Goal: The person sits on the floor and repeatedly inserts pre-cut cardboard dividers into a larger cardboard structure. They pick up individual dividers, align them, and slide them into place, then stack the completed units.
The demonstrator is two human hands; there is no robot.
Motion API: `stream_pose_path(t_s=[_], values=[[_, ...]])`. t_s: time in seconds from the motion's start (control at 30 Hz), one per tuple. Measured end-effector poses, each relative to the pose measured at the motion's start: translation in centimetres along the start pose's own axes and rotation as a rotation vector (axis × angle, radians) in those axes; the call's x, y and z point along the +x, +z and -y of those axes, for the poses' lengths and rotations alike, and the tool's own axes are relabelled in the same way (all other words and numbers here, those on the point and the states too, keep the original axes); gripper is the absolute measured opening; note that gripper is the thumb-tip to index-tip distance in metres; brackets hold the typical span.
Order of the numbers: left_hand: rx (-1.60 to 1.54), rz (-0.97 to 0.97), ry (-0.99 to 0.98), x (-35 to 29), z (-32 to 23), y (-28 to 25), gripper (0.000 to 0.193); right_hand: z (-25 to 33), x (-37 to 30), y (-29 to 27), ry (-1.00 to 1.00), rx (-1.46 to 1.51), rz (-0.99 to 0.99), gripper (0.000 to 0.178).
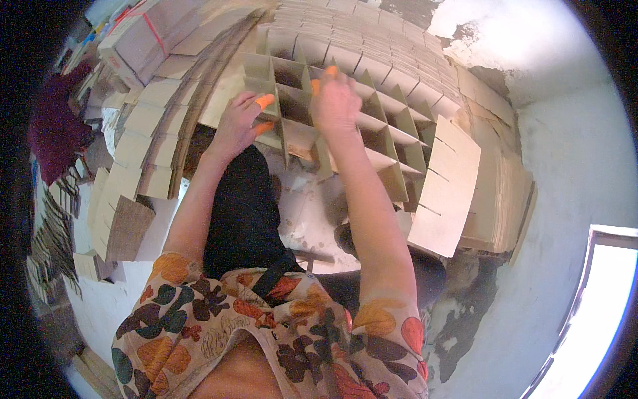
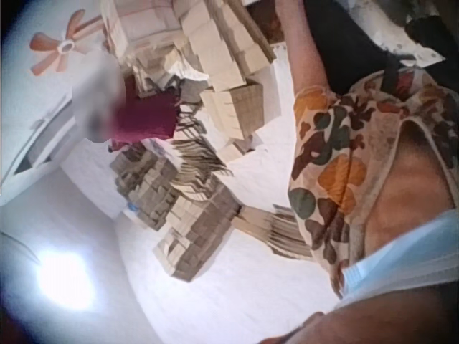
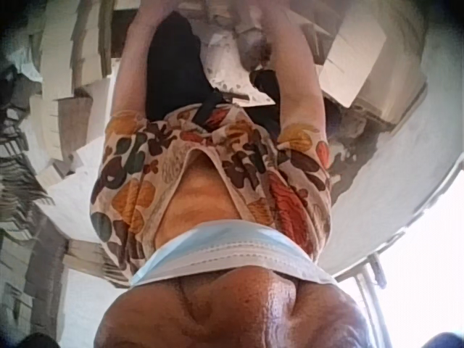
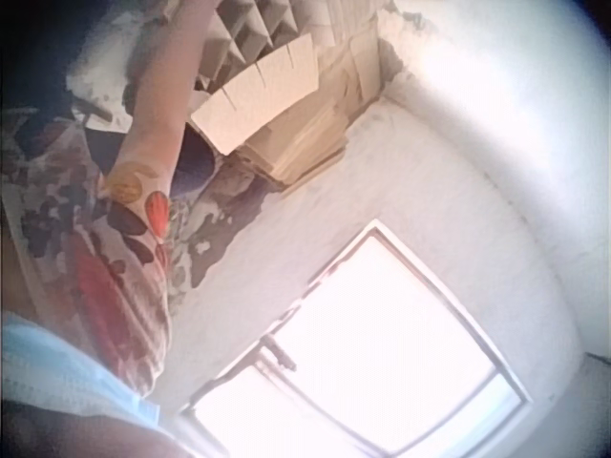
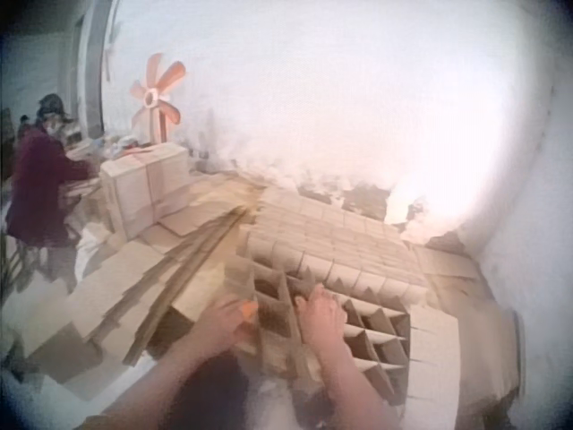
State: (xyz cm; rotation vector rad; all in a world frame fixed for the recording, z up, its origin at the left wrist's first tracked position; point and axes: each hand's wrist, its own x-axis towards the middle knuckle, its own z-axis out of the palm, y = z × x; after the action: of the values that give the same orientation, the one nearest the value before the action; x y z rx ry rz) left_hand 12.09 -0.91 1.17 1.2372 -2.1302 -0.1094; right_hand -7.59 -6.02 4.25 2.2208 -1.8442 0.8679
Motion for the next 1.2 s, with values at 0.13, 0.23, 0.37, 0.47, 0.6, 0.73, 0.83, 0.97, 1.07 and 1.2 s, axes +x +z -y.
stream_pose_path(t_s=[0.13, 0.23, 0.37, 0.47, 0.6, 0.73, 0.83, 0.97, 1.07, 1.2], values=[[0.086, 0.058, 0.136, 1.3, -0.2, 0.9, 0.077, -2.8, 0.1, -1.2, 0.005, 0.004, 0.440, 0.036], [0.060, 0.133, 0.100, 3.3, -0.5, 1.1, 0.081, -1.5, 0.0, -2.5, -0.089, 0.035, 0.681, 0.038], [-0.012, 0.244, 0.089, 6.3, -1.0, 1.9, 0.087, -4.4, -0.6, -2.4, -0.182, -0.017, 0.043, 0.062], [-0.001, 0.346, 0.093, 7.8, -1.8, 2.1, 0.088, -5.7, -1.0, 0.0, -0.117, -0.221, -0.035, 0.068], [0.038, 0.393, 0.099, 9.4, -1.2, 2.8, 0.088, -3.3, -0.1, -3.4, -0.031, 0.128, 0.744, 0.062], [-0.024, 0.471, 0.161, 10.7, -0.6, 4.3, 0.085, -3.6, -2.5, -5.2, -0.217, 0.155, 0.657, 0.057], [0.010, 0.544, 0.219, 10.8, 0.3, 6.0, 0.073, -6.9, -4.9, -8.4, -0.211, -0.036, 0.223, 0.059], [0.086, 0.517, 0.264, 10.4, 1.1, 6.1, 0.048, -17.7, -7.0, -16.8, 0.282, -0.213, 0.182, 0.084], [0.070, 0.437, 0.287, 10.3, 2.1, 7.3, 0.035, -23.5, -11.9, -20.7, 0.692, -0.212, 0.228, 0.085], [0.045, 0.347, 0.298, 10.3, 2.2, 8.3, 0.024, -27.7, -17.5, -21.2, 0.863, 0.295, 0.296, 0.065]])
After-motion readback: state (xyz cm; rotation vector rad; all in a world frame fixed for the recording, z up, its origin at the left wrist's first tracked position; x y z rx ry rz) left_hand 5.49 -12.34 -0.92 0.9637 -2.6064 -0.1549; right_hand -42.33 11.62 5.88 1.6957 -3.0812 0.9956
